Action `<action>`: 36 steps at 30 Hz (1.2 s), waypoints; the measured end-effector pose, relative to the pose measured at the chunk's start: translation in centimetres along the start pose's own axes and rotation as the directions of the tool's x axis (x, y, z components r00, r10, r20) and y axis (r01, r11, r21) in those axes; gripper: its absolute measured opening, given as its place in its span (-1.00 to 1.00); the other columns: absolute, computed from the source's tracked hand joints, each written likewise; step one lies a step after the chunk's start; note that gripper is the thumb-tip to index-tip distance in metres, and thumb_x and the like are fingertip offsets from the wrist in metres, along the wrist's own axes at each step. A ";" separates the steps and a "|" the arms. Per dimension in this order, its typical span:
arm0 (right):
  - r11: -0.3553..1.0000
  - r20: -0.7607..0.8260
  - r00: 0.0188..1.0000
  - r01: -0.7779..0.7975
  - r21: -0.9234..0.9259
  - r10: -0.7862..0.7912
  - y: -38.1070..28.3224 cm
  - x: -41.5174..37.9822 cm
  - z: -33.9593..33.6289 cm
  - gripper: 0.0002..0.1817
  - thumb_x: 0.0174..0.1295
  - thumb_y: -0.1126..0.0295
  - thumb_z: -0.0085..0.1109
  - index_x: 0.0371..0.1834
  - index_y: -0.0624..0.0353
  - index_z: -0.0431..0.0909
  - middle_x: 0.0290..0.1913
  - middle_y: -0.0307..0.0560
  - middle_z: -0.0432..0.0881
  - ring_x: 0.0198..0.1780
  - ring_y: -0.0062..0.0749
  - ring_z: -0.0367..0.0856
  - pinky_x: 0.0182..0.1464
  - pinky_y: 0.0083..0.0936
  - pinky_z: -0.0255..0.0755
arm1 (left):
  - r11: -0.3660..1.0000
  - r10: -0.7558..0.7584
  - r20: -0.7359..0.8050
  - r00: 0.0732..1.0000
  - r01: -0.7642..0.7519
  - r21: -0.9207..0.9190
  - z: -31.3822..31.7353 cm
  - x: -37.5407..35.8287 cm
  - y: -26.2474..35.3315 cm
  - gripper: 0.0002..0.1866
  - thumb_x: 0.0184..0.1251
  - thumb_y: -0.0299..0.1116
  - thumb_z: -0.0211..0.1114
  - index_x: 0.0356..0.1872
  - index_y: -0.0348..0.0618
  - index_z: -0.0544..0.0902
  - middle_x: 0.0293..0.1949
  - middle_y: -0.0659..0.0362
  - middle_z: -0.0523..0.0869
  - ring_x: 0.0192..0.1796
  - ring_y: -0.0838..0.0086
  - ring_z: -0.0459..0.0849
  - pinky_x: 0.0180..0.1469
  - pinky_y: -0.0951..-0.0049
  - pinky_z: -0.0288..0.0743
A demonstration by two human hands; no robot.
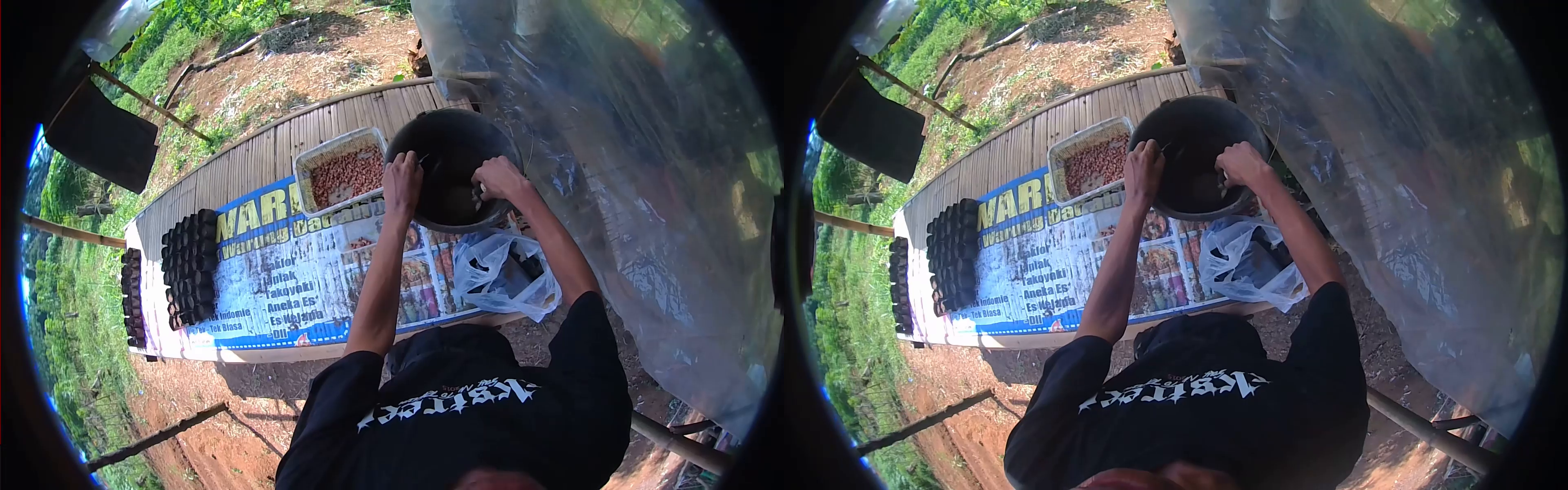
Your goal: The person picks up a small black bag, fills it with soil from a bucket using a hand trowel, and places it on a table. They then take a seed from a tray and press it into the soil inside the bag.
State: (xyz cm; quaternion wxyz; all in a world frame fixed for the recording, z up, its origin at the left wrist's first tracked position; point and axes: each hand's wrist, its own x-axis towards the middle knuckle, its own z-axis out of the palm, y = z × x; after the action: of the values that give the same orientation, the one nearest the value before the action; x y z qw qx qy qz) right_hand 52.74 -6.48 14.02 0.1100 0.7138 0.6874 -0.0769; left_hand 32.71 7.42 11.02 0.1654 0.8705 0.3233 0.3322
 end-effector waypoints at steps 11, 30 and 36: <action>0.990 -0.066 0.990 -0.121 0.072 0.126 2.4 -5.1 -6.8 -0.60 -0.14 0.25 0.54 -0.13 -0.07 0.79 -0.19 0.00 0.79 -0.08 -0.11 0.75 0.10 -0.25 0.56 | 0.990 0.100 0.050 0.994 -0.104 0.096 -0.3 -0.2 0.3 -0.95 0.23 -0.46 0.21 -0.37 -0.19 0.60 -0.34 -0.01 0.67 -0.28 0.04 0.67 -0.11 0.13 0.52; 0.987 -0.043 0.986 -0.160 -0.025 0.159 -0.2 -4.0 -9.9 -0.60 -0.17 0.28 0.54 -0.14 -0.06 0.80 -0.19 -0.02 0.79 -0.08 -0.12 0.76 0.03 -0.25 0.61 | 0.988 0.155 0.163 0.974 -0.152 -0.033 0.3 -0.1 -0.5 -0.91 0.22 -0.44 0.24 -0.38 -0.23 0.65 -0.31 -0.04 0.71 -0.19 0.01 0.72 -0.10 0.07 0.59; 0.987 -0.032 0.987 -0.158 -0.003 0.157 -0.8 -3.3 -10.1 -0.61 -0.17 0.29 0.53 -0.16 -0.03 0.80 -0.18 -0.01 0.78 -0.08 -0.13 0.76 0.03 -0.25 0.61 | 0.990 0.140 0.185 0.973 -0.136 -0.034 0.2 0.0 -0.4 -0.90 0.22 -0.43 0.26 -0.36 -0.25 0.64 -0.30 -0.06 0.71 -0.17 0.01 0.73 -0.10 0.08 0.59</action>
State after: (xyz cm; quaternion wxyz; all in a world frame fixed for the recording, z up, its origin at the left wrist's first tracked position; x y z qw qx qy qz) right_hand 51.35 -7.04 24.55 0.1070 0.7667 0.6307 -0.0548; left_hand 32.62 7.74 10.69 0.1803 0.9164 0.2415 0.2633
